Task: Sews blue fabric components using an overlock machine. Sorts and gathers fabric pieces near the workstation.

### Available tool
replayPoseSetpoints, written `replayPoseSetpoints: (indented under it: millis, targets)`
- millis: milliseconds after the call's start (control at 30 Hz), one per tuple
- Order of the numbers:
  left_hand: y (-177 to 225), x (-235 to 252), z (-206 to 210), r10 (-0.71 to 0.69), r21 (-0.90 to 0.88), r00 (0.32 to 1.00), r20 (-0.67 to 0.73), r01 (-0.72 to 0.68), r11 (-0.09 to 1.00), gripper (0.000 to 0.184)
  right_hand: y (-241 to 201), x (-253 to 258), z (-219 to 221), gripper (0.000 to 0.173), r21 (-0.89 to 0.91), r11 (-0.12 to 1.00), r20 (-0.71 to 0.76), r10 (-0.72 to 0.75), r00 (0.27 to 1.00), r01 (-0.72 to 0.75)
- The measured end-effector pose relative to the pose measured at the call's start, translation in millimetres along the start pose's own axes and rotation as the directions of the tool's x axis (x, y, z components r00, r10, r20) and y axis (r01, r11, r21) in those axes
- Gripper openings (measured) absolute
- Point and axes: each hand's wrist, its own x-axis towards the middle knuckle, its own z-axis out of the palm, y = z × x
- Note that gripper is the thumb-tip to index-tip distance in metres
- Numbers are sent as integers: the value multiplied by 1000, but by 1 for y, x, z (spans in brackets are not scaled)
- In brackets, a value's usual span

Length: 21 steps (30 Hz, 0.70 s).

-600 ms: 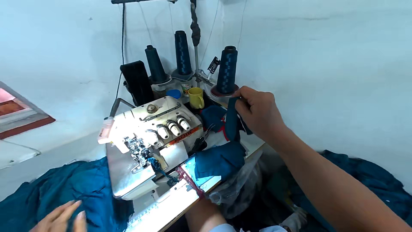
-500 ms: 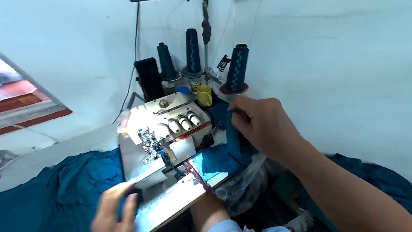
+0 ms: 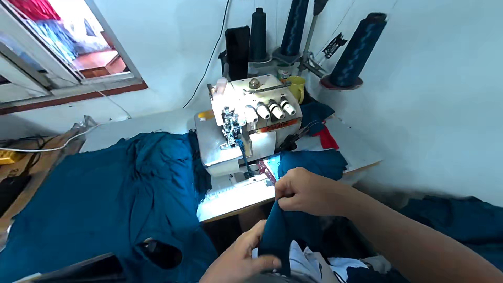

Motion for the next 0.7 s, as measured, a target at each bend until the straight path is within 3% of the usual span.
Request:
replayPoseSetpoints:
  millis: [67,133,200,267,367,467,567,633,700]
  targets:
    - [-11,-2,-1,-2,96,983,-184,20,995,27,5,7,7,16,68,997,55,-35,998,32]
    - [-16,-5,-9,-9,152,935,-356,68,986,25,25,7,19,13,173,975,33,-150,988,142]
    - [-14,-7,-20,-15,144,912,-409,81,986,25,51,2,38,11,300,933,-18,-204,979,200]
    - [-11,-7,-27,-42,195,924,-380,124,973,21,70,-1,53,12,337,917,-78,-199,977,214]
    - [-4,-4,-36,-102,267,970,-220,160,950,31,77,-8,63,14,392,902,-181,-119,976,182]
    - [-6,1,-39,-1,388,961,-278,113,915,35,87,-14,77,16,372,897,-379,-89,921,240]
    - [-16,-1,-27,45,666,967,-249,138,733,38,102,-27,93,17,193,921,-496,-207,843,339]
    - [-22,-5,-15,-158,709,983,-97,180,682,36,114,-42,110,20,253,936,-377,-136,916,244]
    - [-31,-6,-7,-459,706,887,50,294,644,43,126,-56,130,22,291,956,-137,19,990,22]
